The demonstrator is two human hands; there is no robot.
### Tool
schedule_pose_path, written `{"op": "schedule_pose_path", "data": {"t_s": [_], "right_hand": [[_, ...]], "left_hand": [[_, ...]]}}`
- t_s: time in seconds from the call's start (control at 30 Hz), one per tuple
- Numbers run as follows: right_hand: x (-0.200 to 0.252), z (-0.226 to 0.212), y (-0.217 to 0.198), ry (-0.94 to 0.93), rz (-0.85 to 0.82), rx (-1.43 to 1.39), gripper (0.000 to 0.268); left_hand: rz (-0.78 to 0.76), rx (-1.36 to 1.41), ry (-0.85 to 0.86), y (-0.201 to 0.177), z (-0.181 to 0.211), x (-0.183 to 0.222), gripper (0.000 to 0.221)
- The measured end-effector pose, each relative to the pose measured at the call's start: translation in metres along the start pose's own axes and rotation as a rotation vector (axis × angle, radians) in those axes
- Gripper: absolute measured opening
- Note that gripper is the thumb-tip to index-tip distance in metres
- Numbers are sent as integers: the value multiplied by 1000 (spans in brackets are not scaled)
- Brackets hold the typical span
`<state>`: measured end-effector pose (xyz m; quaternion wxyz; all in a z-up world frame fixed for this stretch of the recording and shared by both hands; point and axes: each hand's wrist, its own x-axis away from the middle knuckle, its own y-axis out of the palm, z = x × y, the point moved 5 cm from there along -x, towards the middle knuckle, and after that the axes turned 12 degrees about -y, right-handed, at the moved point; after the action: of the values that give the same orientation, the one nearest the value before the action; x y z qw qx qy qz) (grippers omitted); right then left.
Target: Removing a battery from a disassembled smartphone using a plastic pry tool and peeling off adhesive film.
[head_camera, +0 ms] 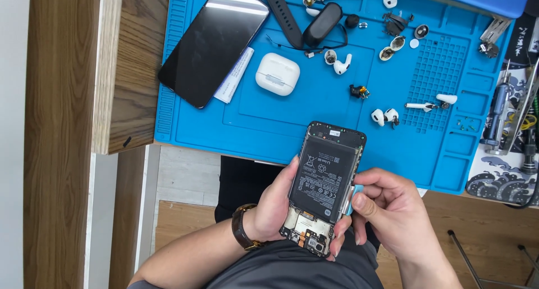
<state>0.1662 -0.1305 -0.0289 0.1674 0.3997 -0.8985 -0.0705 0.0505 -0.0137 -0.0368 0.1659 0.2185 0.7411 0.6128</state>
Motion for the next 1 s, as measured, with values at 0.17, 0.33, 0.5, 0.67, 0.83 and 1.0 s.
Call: {"op": "schedule_pose_path", "data": {"t_s": [0.17, 0.33, 0.5, 0.67, 0.83, 1.0], "right_hand": [[0, 1, 2, -3, 13, -13, 26], [-1, 0, 1, -2, -6, -11, 26], [-1, 0, 2, 18, 3, 23, 25], [-4, -5, 6, 32, 0, 16, 25], [-5, -6, 7, 46, -16, 31, 28], [-2, -2, 1, 41, 2, 60, 22]], "left_hand": [[0, -18, -1, 1, 2, 0, 96], [-8, -17, -5, -1, 1, 0, 97], [-8, -38, -16, 1, 2, 0, 97], [-5, -50, -11, 0, 2, 1, 97], [0, -20, -20, -2, 1, 1, 97], [-4, -19, -27, -2, 1, 1, 98]]}}
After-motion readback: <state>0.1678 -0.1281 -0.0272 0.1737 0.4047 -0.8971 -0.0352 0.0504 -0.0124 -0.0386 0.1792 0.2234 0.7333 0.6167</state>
